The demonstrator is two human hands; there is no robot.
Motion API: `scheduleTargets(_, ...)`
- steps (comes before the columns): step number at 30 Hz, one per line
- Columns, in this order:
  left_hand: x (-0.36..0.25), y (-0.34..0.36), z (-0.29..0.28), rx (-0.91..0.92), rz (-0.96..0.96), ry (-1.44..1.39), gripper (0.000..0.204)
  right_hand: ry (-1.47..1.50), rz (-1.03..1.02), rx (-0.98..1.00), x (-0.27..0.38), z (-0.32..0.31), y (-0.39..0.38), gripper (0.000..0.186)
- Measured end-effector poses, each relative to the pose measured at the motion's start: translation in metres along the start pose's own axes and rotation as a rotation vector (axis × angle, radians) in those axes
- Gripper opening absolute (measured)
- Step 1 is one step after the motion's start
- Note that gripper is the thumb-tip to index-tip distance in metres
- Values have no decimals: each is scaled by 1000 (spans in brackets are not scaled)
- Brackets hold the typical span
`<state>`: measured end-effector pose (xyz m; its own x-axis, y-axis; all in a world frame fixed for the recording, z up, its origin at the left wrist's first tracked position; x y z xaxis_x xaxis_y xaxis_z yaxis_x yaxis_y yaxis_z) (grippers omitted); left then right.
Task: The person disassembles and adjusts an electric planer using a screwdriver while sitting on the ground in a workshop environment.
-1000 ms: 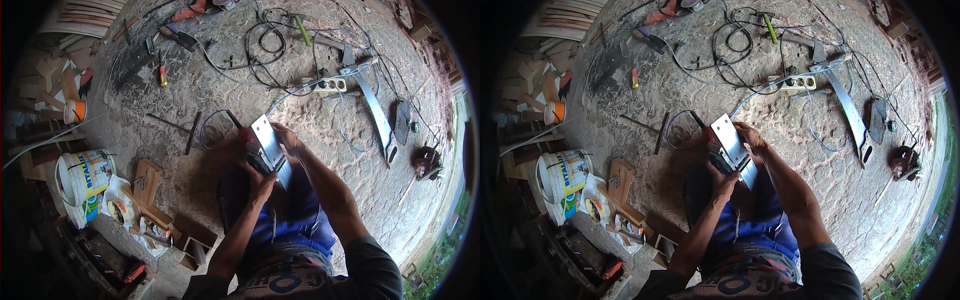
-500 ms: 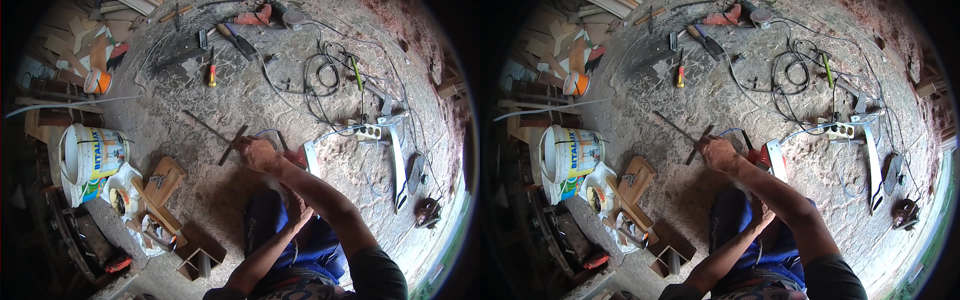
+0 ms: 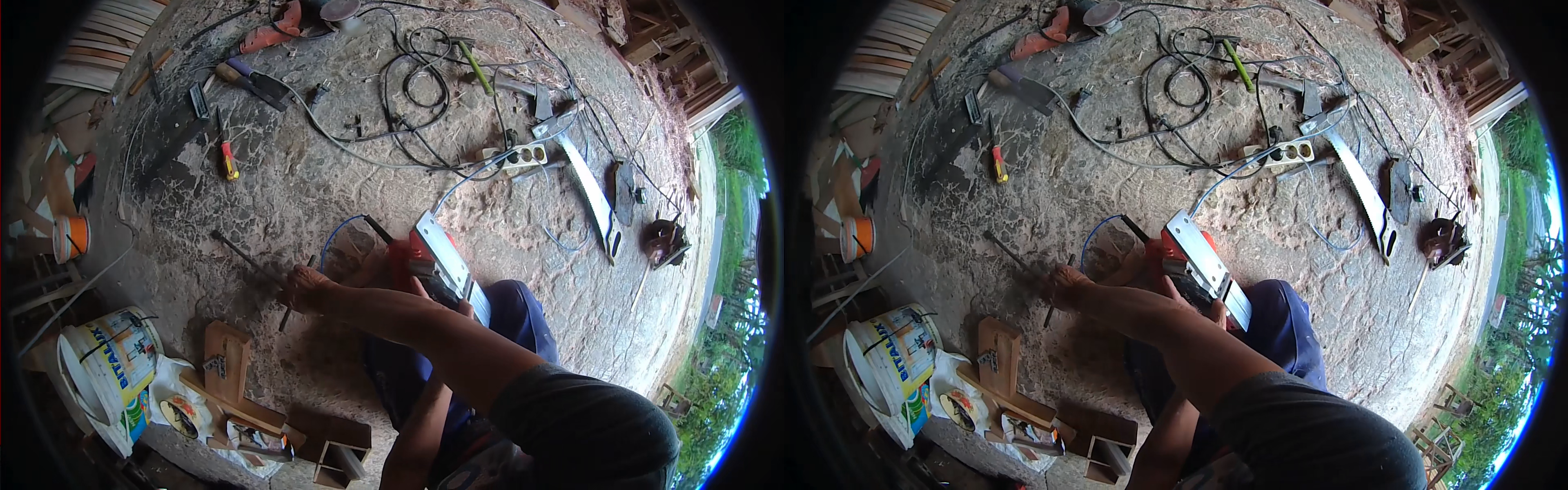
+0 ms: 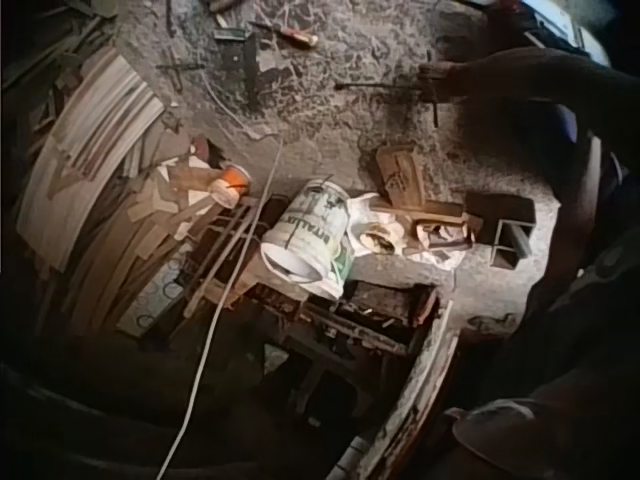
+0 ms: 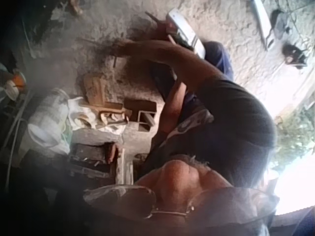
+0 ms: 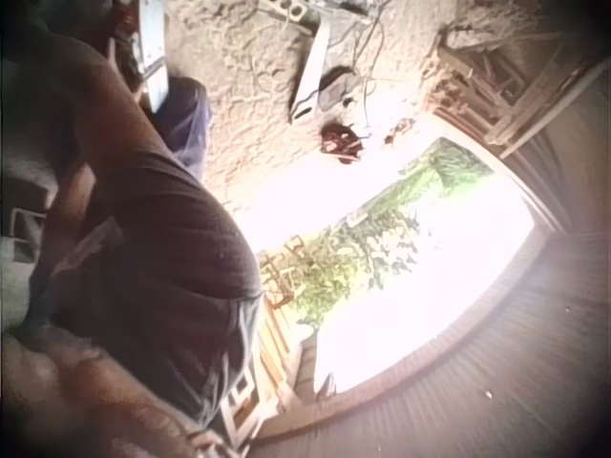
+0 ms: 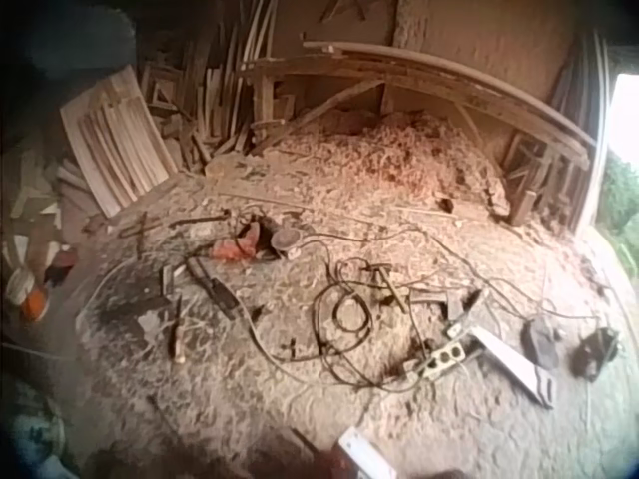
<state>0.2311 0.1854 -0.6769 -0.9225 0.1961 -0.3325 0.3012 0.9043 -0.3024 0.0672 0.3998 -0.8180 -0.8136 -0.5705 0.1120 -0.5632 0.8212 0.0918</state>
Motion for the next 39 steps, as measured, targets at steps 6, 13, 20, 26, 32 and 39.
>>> scheduleTargets(6,11,-12,40,-9,38,-446,104,740,298,-597,-84,-222,-46,16)
scheduleTargets(13,6,-22,55,77,7,-1030,114,949,676,-730,-141,-385,-271,42)
scheduleTargets(20,6,-20,54,111,56,-764,107,444,937,-653,-149,-443,-463,35)
scheduleTargets(26,10,14,26,151,-4,-548,84,415,915,-408,-162,-385,-505,31)
scheduleTargets(32,-7,42,42,-4,116,-480,78,513,1004,-299,-171,-353,-504,38)
scheduleTargets(39,-6,38,46,-87,153,-495,77,592,1085,-205,-180,-336,-503,44)
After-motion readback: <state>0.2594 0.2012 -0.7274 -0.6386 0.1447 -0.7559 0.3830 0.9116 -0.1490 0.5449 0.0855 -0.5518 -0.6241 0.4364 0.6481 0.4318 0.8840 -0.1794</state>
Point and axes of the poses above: each hand's wrist, its own y-axis towards the middle knuckle, its own z-axis out of the palm, x = y × z, the point moved 10 cm from there along y, towards the middle knuckle, and after that the axes turned 10 degrees about -z, right-handed, at the moved point
